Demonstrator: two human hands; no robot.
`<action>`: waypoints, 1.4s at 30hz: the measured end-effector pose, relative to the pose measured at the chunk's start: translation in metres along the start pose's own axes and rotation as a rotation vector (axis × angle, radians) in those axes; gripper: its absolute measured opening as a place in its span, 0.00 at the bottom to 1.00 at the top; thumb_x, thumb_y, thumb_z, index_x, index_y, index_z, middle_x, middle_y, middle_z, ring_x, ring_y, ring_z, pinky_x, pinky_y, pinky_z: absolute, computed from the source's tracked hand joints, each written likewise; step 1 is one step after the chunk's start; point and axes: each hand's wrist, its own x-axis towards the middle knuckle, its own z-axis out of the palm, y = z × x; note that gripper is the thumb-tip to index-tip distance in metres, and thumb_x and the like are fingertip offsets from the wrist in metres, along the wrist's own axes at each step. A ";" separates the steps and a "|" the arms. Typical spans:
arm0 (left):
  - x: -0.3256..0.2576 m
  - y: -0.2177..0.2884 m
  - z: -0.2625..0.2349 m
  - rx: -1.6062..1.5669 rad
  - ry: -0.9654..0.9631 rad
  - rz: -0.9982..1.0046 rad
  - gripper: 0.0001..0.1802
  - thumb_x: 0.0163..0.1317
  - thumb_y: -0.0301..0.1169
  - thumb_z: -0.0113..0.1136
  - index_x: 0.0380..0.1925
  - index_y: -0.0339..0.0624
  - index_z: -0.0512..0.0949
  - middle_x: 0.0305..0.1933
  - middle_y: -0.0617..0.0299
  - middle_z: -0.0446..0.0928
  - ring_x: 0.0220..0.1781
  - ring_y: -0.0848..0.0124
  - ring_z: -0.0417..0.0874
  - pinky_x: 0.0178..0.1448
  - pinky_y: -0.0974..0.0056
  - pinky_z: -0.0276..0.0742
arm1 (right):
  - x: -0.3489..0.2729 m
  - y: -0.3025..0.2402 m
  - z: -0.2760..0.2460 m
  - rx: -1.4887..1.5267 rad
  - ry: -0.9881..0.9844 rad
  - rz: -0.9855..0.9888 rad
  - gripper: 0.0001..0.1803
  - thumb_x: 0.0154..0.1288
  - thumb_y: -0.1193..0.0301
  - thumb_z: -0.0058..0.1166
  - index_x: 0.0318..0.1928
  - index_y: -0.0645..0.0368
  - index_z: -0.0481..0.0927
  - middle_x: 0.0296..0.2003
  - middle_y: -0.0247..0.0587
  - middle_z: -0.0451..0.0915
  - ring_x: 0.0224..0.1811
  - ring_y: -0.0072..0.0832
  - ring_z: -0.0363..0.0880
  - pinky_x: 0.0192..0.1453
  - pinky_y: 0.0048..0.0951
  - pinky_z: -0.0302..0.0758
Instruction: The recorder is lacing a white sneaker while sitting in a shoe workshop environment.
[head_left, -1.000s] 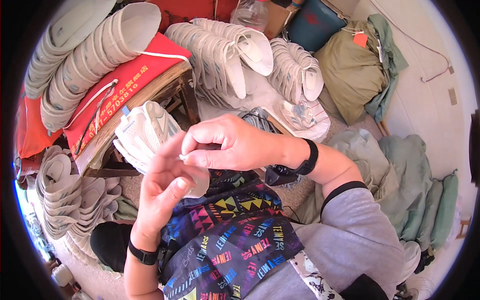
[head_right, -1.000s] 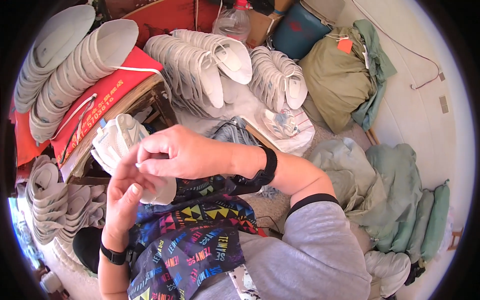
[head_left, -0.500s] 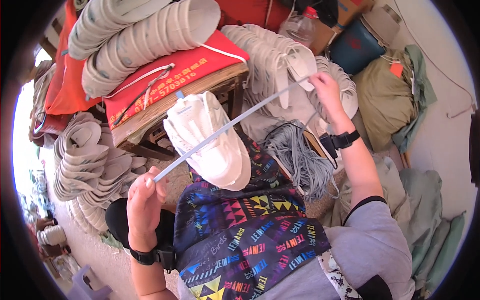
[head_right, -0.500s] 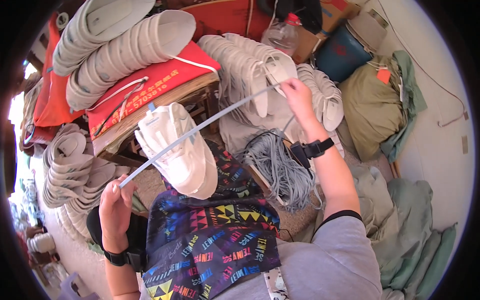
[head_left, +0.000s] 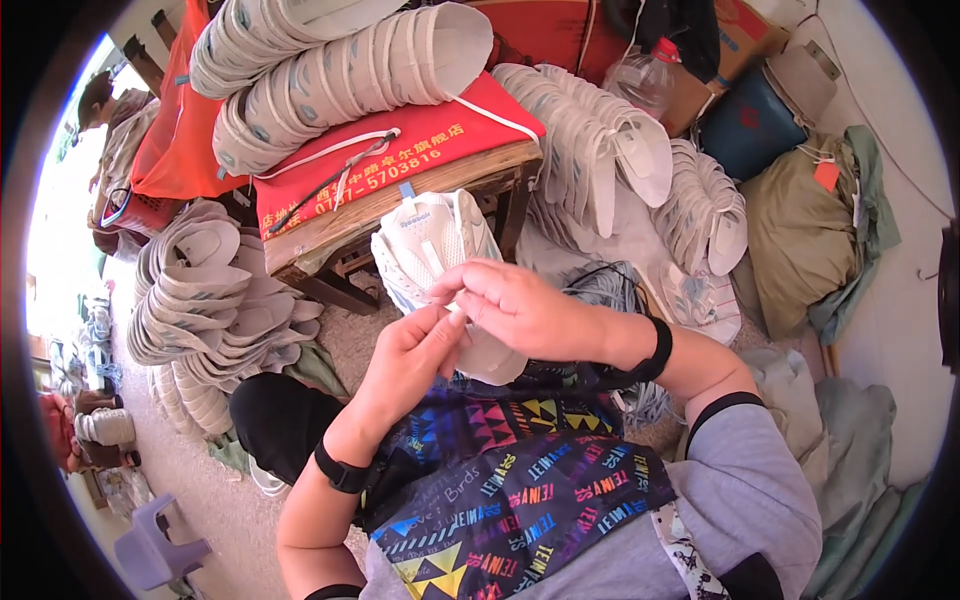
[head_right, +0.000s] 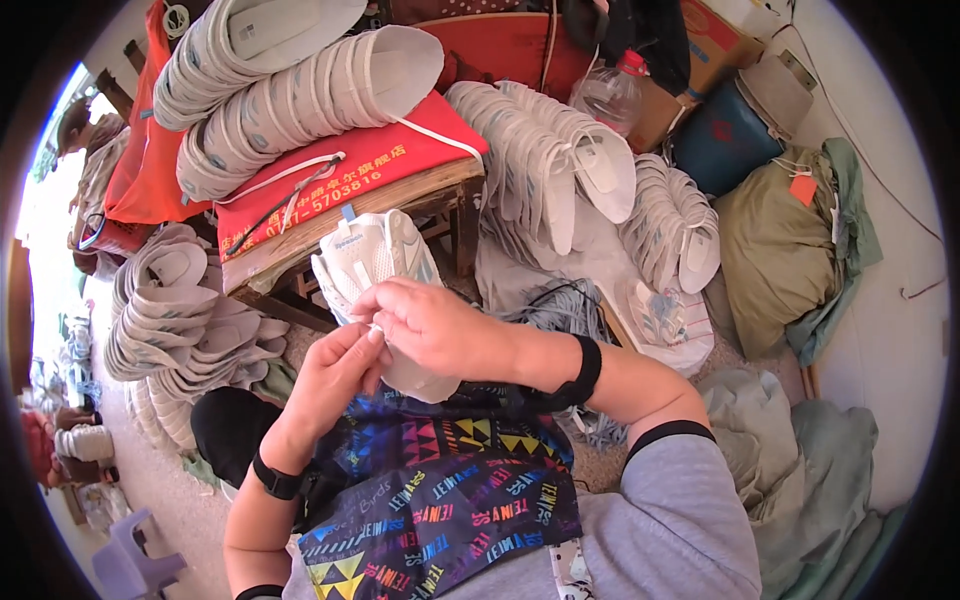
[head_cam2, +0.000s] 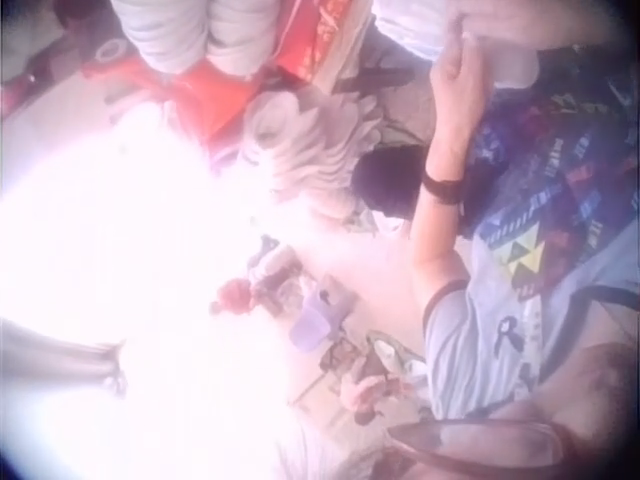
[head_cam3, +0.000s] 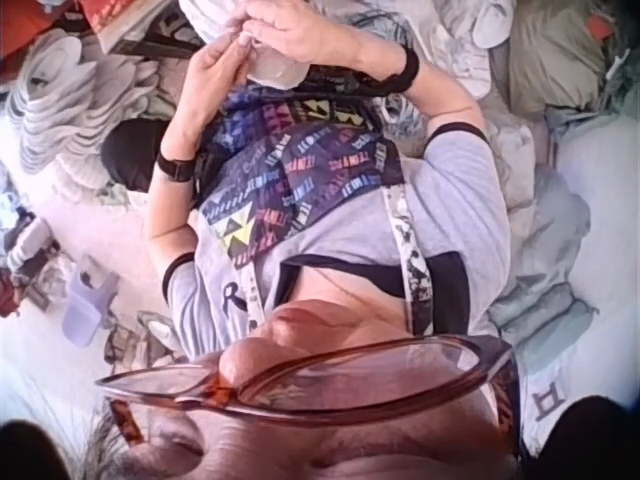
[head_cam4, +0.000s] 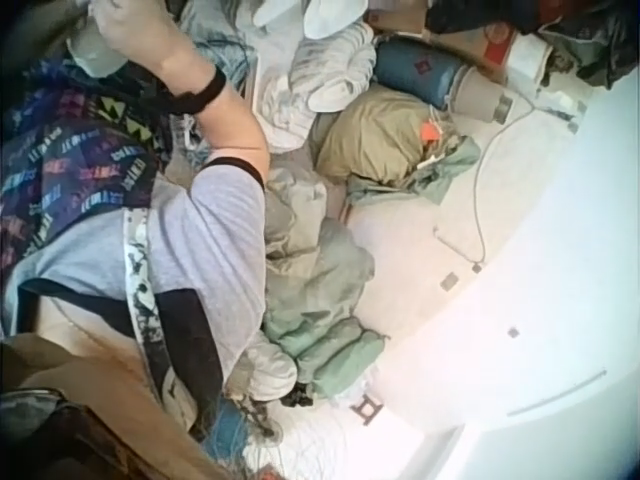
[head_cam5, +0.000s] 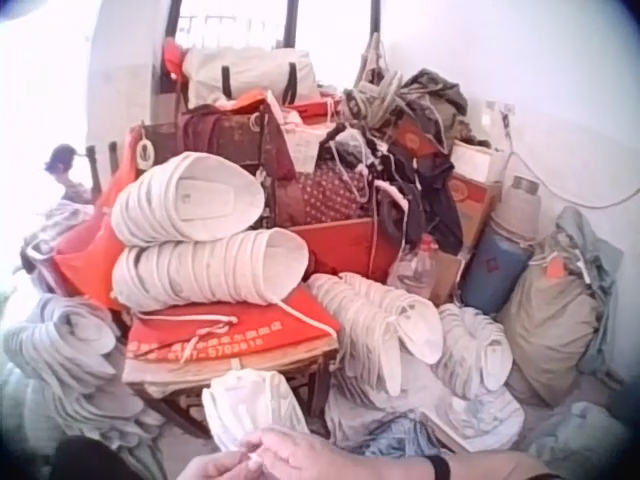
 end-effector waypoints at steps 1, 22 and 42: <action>0.000 -0.002 -0.001 -0.011 0.033 0.016 0.14 0.74 0.37 0.50 0.34 0.39 0.78 0.21 0.72 0.69 0.25 0.84 0.67 0.30 0.75 0.63 | 0.002 0.000 -0.003 0.004 -0.004 -0.004 0.13 0.71 0.73 0.46 0.52 0.63 0.76 0.46 0.42 0.78 0.49 0.29 0.78 0.55 0.30 0.74; 0.006 -0.026 -0.010 -0.057 0.199 0.101 0.20 0.72 0.31 0.53 0.60 0.33 0.71 0.39 0.69 0.78 0.34 0.85 0.71 0.38 0.77 0.70 | 0.016 0.016 -0.009 -0.670 0.098 -0.086 0.06 0.53 0.72 0.54 0.29 0.58 0.71 0.28 0.43 0.74 0.34 0.45 0.76 0.38 0.45 0.72; 0.034 -0.021 -0.012 0.821 0.436 0.640 0.12 0.59 0.22 0.59 0.43 0.37 0.73 0.37 0.49 0.74 0.35 0.50 0.77 0.40 0.53 0.76 | 0.021 0.027 -0.005 -0.353 0.057 0.068 0.07 0.58 0.72 0.58 0.35 0.62 0.78 0.32 0.48 0.81 0.36 0.39 0.82 0.40 0.34 0.76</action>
